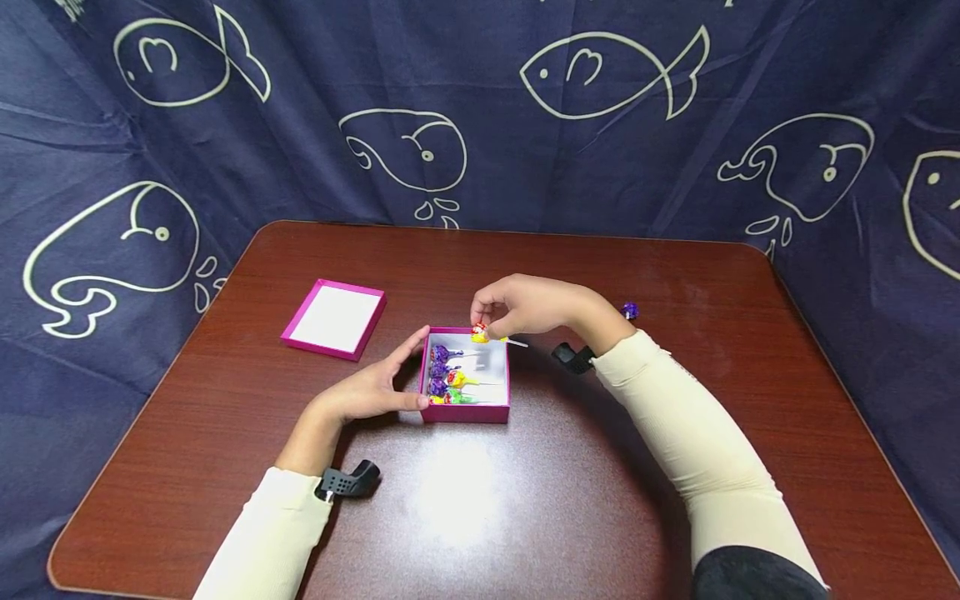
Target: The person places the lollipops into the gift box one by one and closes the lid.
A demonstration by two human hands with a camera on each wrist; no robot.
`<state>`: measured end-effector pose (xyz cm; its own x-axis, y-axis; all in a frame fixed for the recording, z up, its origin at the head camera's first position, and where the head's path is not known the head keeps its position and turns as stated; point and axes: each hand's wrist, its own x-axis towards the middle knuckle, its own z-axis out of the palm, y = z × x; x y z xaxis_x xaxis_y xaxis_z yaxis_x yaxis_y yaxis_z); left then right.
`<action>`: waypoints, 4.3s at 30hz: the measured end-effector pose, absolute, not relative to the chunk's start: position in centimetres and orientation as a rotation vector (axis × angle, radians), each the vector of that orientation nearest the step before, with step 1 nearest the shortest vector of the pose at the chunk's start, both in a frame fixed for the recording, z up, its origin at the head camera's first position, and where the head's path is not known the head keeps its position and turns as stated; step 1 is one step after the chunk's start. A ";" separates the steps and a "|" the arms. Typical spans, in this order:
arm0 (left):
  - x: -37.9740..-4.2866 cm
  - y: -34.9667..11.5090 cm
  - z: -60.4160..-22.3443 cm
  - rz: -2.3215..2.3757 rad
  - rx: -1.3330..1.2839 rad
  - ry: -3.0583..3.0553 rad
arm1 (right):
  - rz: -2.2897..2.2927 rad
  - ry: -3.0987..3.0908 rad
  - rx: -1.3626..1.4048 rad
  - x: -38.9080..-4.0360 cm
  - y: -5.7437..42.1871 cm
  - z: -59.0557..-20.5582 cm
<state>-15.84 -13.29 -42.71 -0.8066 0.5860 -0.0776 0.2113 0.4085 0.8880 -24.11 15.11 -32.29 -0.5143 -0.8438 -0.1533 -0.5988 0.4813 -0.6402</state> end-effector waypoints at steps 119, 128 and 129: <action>-15.8 -13.2 -43.0 1.375 0.676 2.296 | -0.685 2.961 -1.051 -19.0 26.7 -37.1; -15.4 -13.1 -42.0 1.376 0.652 2.275 | -0.713 3.039 -0.908 -18.7 30.2 -37.5; -15.2 -13.1 -41.6 1.381 0.649 2.269 | -0.724 3.041 -0.901 -18.7 30.5 -37.5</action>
<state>-15.20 -13.06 -41.57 -0.8100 0.5781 -0.0985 0.1780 0.4023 0.8980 -18.67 30.51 -37.50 -0.8408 -0.4914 0.2272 -0.5411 0.7482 -0.3839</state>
